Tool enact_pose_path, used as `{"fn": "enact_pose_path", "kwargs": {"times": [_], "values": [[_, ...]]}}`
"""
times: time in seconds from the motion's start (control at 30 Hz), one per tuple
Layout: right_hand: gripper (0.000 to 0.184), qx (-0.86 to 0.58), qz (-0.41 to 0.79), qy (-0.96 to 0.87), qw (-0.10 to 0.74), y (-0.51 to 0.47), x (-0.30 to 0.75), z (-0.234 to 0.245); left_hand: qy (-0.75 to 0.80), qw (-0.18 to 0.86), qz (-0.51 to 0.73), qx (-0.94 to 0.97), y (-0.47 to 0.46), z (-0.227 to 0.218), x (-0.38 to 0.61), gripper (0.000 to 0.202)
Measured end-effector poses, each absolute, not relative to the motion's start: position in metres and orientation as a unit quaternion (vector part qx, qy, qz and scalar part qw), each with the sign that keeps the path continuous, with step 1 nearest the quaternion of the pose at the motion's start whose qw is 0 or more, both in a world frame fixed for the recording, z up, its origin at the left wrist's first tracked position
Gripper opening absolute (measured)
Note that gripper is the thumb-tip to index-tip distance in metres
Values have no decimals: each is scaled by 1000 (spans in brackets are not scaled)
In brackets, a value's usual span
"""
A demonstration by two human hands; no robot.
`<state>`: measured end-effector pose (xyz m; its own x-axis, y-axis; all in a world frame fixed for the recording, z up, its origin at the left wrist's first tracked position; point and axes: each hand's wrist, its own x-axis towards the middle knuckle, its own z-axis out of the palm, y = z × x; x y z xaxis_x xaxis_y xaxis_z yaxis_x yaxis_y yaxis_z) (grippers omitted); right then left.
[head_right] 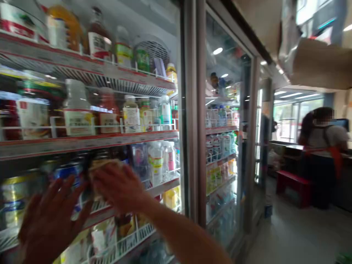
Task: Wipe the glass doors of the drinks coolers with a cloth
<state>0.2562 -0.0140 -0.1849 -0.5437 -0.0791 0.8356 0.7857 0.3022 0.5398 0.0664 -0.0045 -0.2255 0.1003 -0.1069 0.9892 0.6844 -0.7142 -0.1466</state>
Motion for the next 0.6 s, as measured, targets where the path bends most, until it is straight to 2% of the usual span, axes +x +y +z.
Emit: {"fn": "enact_pose_path", "kwargs": {"times": [0.07, 0.13, 0.33, 0.4, 0.5, 0.6], "values": [[63, -317, -494, -632, 506, -8, 263, -166, -236, 412, -576, -665, -2, -229, 60, 64], [68, -366, -451, -576, 575, 1, 262, -146, -244, 429, -564, -662, -7, -226, 60, 67], [75, -275, -428, -679, 529, -2, 238, -143, -202, 256, -603, -728, -37, -178, 112, 63], [75, -233, -422, -700, 526, -5, 252, -145, -237, 237, -598, -728, -34, -159, 139, 60], [72, -214, -426, -726, 495, -2, 289, -139, -304, 306, -576, -694, -22, -135, 174, 58], [69, -243, -422, -705, 516, 4, 312, -134, -305, 405, -530, -680, -7, -120, 196, 51]]}}
